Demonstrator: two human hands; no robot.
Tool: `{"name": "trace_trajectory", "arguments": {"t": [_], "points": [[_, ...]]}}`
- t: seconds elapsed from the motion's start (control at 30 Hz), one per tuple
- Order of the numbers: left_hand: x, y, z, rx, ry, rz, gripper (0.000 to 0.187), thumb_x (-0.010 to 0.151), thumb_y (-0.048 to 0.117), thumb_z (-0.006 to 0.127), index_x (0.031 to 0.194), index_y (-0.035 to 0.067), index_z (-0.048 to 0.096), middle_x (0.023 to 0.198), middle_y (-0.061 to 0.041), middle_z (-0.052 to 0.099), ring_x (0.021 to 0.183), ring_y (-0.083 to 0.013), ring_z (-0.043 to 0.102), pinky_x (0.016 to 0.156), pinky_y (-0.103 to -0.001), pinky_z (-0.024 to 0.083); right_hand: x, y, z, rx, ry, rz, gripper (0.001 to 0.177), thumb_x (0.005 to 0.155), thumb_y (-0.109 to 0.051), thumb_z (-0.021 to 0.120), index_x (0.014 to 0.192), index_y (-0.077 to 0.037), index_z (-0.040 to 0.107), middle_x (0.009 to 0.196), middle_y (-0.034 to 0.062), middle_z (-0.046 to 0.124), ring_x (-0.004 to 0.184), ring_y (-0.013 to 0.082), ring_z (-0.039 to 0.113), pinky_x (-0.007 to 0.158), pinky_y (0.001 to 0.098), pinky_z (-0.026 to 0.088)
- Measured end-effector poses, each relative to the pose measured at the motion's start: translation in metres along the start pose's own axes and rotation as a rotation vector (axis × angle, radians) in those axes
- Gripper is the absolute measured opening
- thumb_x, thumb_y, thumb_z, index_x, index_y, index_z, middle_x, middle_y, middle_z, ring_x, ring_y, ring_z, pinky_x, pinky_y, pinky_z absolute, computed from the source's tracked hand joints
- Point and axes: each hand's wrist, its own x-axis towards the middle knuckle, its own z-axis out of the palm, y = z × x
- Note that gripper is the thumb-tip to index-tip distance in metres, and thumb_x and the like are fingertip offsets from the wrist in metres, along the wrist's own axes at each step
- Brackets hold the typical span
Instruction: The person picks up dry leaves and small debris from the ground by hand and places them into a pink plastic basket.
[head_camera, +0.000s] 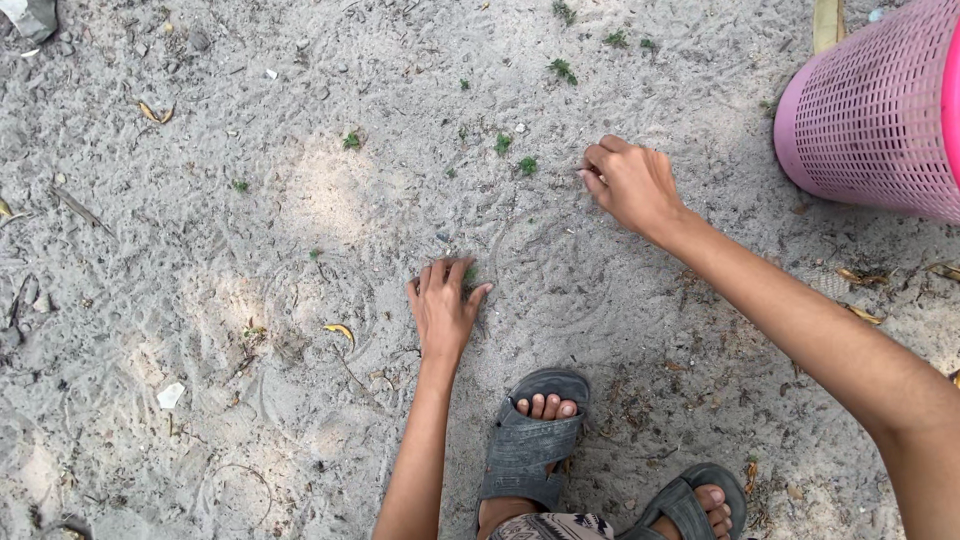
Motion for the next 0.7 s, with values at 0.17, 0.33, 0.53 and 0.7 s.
{"name": "trace_trajectory", "arguments": {"t": [0.17, 0.33, 0.53, 0.7], "points": [[-0.01, -0.022, 0.033, -0.017, 0.093, 0.041, 0.026, 0.088, 0.022, 0.079, 0.112, 0.009, 0.077, 0.104, -0.009, 0.073, 0.097, -0.0254, 0.065, 0.087, -0.046, 0.045, -0.014, 0.021, 0.005, 0.011, -0.033, 0.074, 0.007, 0.09, -0.008, 0.076, 0.095, -0.003, 0.077, 0.091, 0.0104, 0.073, 0.062, 0.025, 0.07, 0.048, 0.0388, 0.056], [-0.003, -0.034, 0.061, 0.056, 0.213, 0.116, 0.015, 0.088, 0.008, 0.076, 0.102, 0.006, 0.08, 0.093, -0.011, 0.075, 0.082, -0.0208, 0.064, 0.076, -0.04, 0.047, -0.024, 0.05, 0.02, -0.02, -0.128, 0.191, 0.008, 0.092, -0.002, 0.072, 0.098, 0.001, 0.076, 0.092, 0.0138, 0.071, 0.061, 0.0235, 0.069, 0.048, 0.0371, 0.055], [-0.001, -0.008, 0.029, -0.069, 0.222, 0.108, 0.013, 0.085, 0.008, 0.079, 0.098, 0.008, 0.081, 0.091, -0.007, 0.074, 0.086, -0.0223, 0.065, 0.078, -0.04, 0.047, -0.035, 0.063, 0.017, -0.001, -0.047, 0.217, 0.012, 0.085, -0.004, 0.078, 0.096, 0.0, 0.078, 0.091, 0.0158, 0.072, 0.066, 0.026, 0.069, 0.058, 0.0427, 0.06], [0.014, 0.022, 0.027, -0.183, 0.202, 0.158, 0.017, 0.086, 0.009, 0.08, 0.104, 0.01, 0.081, 0.102, -0.005, 0.074, 0.093, -0.0193, 0.065, 0.085, -0.04, 0.047, -0.039, 0.069, 0.031, 0.087, 0.0, 0.194, 0.008, 0.087, 0.0, 0.073, 0.094, -0.002, 0.075, 0.092, 0.0129, 0.073, 0.069, 0.0237, 0.07, 0.059, 0.0385, 0.059]]}}
